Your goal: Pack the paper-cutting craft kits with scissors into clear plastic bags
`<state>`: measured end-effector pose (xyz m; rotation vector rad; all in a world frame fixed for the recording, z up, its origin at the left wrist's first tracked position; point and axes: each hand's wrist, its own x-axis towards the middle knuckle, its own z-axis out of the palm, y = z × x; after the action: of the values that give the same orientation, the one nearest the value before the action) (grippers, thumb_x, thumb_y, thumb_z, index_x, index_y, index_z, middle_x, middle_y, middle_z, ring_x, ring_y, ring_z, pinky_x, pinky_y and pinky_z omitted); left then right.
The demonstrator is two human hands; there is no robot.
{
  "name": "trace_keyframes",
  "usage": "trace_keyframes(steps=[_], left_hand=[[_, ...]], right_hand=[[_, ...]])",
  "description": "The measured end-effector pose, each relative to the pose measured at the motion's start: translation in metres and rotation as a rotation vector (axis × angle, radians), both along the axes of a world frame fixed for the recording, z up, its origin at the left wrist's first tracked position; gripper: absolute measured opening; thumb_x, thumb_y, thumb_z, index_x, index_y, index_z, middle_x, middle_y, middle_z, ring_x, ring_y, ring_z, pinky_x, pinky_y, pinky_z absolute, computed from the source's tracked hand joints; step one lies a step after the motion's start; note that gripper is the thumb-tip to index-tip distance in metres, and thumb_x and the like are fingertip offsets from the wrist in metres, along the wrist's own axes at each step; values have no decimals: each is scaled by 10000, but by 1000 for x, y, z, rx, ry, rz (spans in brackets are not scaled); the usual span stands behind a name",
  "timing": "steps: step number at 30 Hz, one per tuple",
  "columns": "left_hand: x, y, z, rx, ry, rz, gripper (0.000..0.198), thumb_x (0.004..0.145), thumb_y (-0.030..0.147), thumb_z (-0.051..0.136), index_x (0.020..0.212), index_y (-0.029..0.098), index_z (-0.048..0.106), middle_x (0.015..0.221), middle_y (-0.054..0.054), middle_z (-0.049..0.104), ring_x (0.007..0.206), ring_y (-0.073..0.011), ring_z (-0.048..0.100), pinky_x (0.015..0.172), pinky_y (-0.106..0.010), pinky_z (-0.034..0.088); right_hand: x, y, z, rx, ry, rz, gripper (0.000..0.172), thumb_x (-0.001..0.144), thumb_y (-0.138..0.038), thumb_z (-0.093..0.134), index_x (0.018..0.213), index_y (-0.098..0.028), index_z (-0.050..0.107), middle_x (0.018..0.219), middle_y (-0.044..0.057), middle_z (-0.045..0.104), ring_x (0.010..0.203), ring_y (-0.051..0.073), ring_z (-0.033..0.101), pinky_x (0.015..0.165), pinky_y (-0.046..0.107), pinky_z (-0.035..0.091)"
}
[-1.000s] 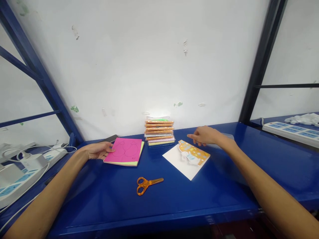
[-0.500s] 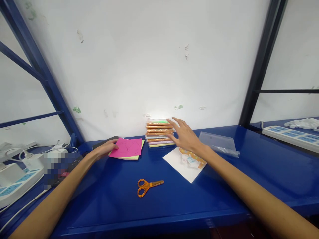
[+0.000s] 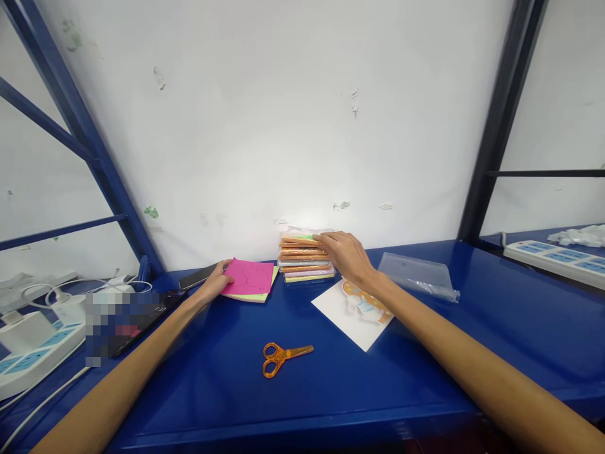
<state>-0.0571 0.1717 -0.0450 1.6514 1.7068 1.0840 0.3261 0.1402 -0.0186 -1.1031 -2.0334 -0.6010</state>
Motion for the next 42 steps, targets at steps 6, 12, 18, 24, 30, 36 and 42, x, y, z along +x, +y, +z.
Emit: trace_keyframes(steps=[6, 12, 18, 24, 30, 36, 42], left_hand=[[-3, -2, 2, 13, 44, -32, 360, 979, 356, 639, 1300, 195, 615, 1329, -109, 631, 1105, -251, 660, 925, -469, 575], [5, -5, -3, 29, 71, 3, 380, 975, 351, 646, 1315, 187, 602, 1324, -111, 632, 1098, -253, 664, 917, -472, 578], [14, -6, -3, 45, 169, 53, 390, 971, 338, 651, 1325, 186, 592, 1323, -111, 634, 1093, -254, 669, 917, -472, 577], [25, -24, 14, 185, 294, 90, 406, 973, 381, 638, 1323, 181, 597, 1343, -123, 616, 1164, -284, 631, 974, -517, 535], [46, -56, 33, 404, 287, -226, 428, 1018, 467, 433, 1338, 229, 586, 1140, -71, 694, 982, -227, 658, 889, -343, 511], [67, -74, 28, 510, 373, -343, 480, 910, 454, 626, 1335, 231, 615, 1069, -73, 719, 973, -253, 641, 921, -358, 478], [74, -71, 20, 504, 427, -288, 270, 928, 414, 592, 1077, 240, 735, 885, -69, 744, 832, -257, 660, 806, -338, 470]], right_hand=[[7, -7, -2, 31, 1, -2, 361, 1040, -218, 439, 1315, -253, 670, 1231, 97, 760, 1117, 299, 716, 864, 476, 584], [8, -14, -2, 39, 3, -7, 419, 939, -97, 477, 1282, -240, 669, 1229, 87, 761, 1094, 295, 721, 848, 470, 585], [7, -15, 0, 120, 81, -33, 372, 876, -57, 497, 1115, -252, 704, 1105, 50, 798, 1001, 279, 747, 850, 455, 557], [16, -19, 7, 263, 171, 3, 307, 910, -58, 511, 1056, -240, 711, 1121, 60, 801, 1072, 276, 738, 947, 467, 520], [6, -35, 12, 303, 154, 123, 271, 948, -69, 514, 912, -286, 673, 1164, -4, 792, 1155, 231, 718, 1030, 455, 503], [-14, -42, 3, 236, 94, 275, 311, 972, -48, 478, 1028, -283, 673, 1152, -1, 797, 1132, 224, 731, 1034, 484, 477], [-16, -46, 2, 248, 61, 296, 263, 985, -68, 514, 973, -280, 669, 1150, -13, 798, 1126, 221, 735, 1018, 463, 464]])
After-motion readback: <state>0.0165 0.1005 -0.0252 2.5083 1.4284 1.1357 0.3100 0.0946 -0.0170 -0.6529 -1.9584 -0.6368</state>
